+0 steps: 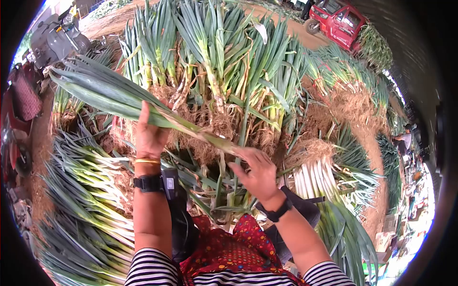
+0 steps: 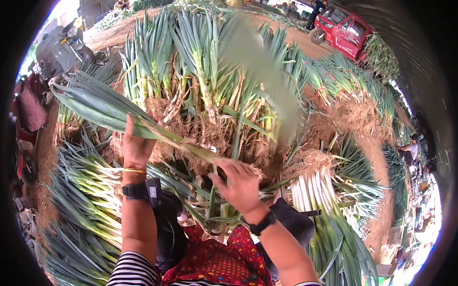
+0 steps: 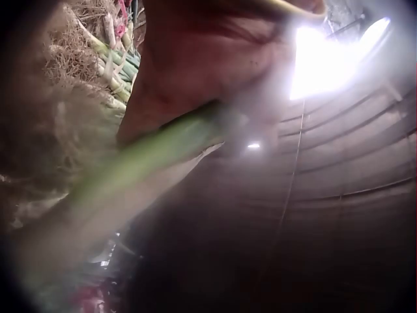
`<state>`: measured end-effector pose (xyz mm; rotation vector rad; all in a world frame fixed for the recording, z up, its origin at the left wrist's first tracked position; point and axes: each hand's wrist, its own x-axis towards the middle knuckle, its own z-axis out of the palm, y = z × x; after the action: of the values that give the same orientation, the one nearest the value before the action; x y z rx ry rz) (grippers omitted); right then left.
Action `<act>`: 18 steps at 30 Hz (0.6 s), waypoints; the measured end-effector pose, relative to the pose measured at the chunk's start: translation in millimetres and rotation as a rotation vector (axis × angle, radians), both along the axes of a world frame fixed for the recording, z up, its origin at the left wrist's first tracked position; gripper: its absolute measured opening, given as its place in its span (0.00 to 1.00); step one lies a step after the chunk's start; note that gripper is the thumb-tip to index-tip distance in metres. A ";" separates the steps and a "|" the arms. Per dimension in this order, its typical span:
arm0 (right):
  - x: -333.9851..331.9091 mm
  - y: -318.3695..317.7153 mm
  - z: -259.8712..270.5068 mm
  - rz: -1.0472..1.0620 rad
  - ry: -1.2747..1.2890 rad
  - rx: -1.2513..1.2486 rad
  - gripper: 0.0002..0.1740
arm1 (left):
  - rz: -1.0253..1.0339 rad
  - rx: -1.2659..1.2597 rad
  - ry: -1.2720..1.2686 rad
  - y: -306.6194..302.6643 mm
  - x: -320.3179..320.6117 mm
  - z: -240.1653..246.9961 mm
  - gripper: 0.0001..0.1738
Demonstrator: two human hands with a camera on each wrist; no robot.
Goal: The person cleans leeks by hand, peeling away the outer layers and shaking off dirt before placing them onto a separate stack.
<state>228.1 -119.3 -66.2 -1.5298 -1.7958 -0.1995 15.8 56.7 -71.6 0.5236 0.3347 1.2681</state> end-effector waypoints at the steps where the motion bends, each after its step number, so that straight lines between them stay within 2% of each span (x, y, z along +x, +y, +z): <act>1: -11.2 13.8 8.1 -0.016 0.015 0.041 0.18 | -0.004 0.003 -0.004 -6.1 7.0 2.8 0.25; 3: -27.1 36.3 12.2 -0.033 0.029 0.083 0.18 | -0.037 0.046 0.012 -19.1 21.0 10.2 0.25; 4: -32.1 46.4 8.8 -0.017 0.001 0.068 0.19 | -0.054 0.027 -0.012 -21.6 25.2 10.0 0.22; 7: -28.1 59.2 -7.5 0.062 -0.036 0.070 0.20 | -0.063 0.071 0.045 -26.5 32.4 7.5 0.21; 9: -27.2 60.9 -17.9 0.140 0.247 0.107 0.14 | 0.006 -0.010 0.014 -22.1 35.5 8.8 0.19; 10: -28.5 57.9 -14.5 0.145 0.245 0.104 0.14 | 0.026 -0.013 -0.032 -19.6 35.2 7.3 0.18; 12: -26.4 48.3 -3.0 0.206 1.199 -0.079 0.08 | 0.049 -0.016 -0.075 -11.4 32.2 3.5 0.17; 13: -18.2 44.0 0.0 0.301 1.445 -0.085 0.07 | 0.100 -0.049 -0.064 -4.4 28.7 0.8 0.16; 15: -0.5 25.0 -0.2 0.628 1.853 -0.150 0.06 | 0.187 -0.080 -0.077 3.2 21.7 5.4 0.14; 16: 5.2 13.3 -2.1 0.625 1.854 -0.149 0.06 | 0.201 -0.091 -0.100 12.6 14.4 -2.3 0.15; 18: 12.5 -11.1 -8.3 0.082 1.037 -0.346 0.05 | 0.199 -0.090 -0.163 26.3 -3.9 -13.7 0.15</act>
<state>240.5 -130.4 -74.5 -1.3692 -1.0537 0.8407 11.9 83.0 -85.3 0.3128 0.3108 1.4717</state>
